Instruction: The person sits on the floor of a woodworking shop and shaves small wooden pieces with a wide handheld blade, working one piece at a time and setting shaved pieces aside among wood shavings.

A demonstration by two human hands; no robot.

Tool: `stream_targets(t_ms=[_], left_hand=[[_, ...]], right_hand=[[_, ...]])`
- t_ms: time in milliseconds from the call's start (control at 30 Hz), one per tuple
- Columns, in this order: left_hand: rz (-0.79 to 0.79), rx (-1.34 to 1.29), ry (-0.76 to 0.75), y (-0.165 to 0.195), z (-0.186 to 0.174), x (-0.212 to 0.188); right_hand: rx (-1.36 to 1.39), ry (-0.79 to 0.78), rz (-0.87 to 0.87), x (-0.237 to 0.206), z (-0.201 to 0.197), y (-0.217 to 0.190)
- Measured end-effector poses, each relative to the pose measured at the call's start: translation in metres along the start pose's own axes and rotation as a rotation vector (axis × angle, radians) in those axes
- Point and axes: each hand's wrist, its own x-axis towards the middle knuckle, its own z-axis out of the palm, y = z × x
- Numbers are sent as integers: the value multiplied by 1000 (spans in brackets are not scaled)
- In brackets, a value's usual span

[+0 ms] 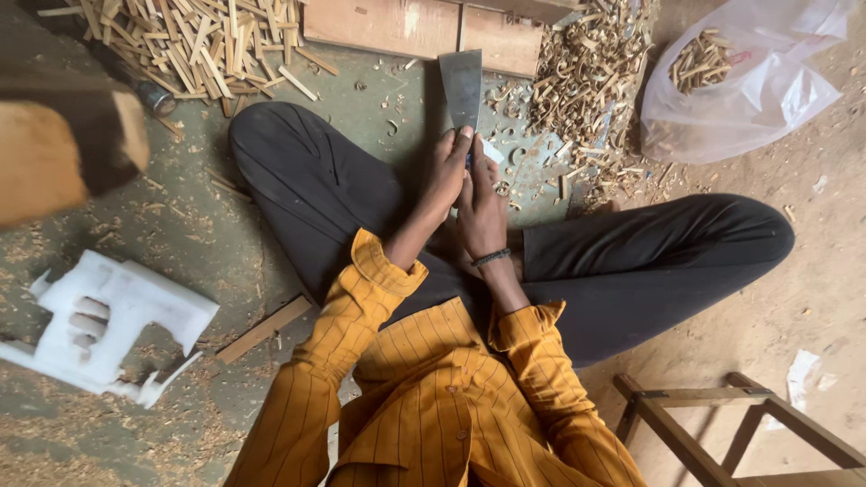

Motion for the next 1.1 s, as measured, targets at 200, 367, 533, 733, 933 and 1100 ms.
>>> stream_targets(t_ms=[200,367,533,733,933,1100], left_hand=[[163,254,110,8,0,16],[206,341,173,-5,-4,40],[210,323,197,10,-8,92],[341,474,112,35,-15,80],[831,750,390,64,-21,85],[1023,965,461,74,-15,123]], right_hand=[[92,54,-128,8,11,1],[127,55,-190,20,19,12],[114,39,-13,62,43,17],[825,-75,-59,64,37,20],[1113,-148,128,6,-23,29],[988,-15,212,-32,-46,47]])
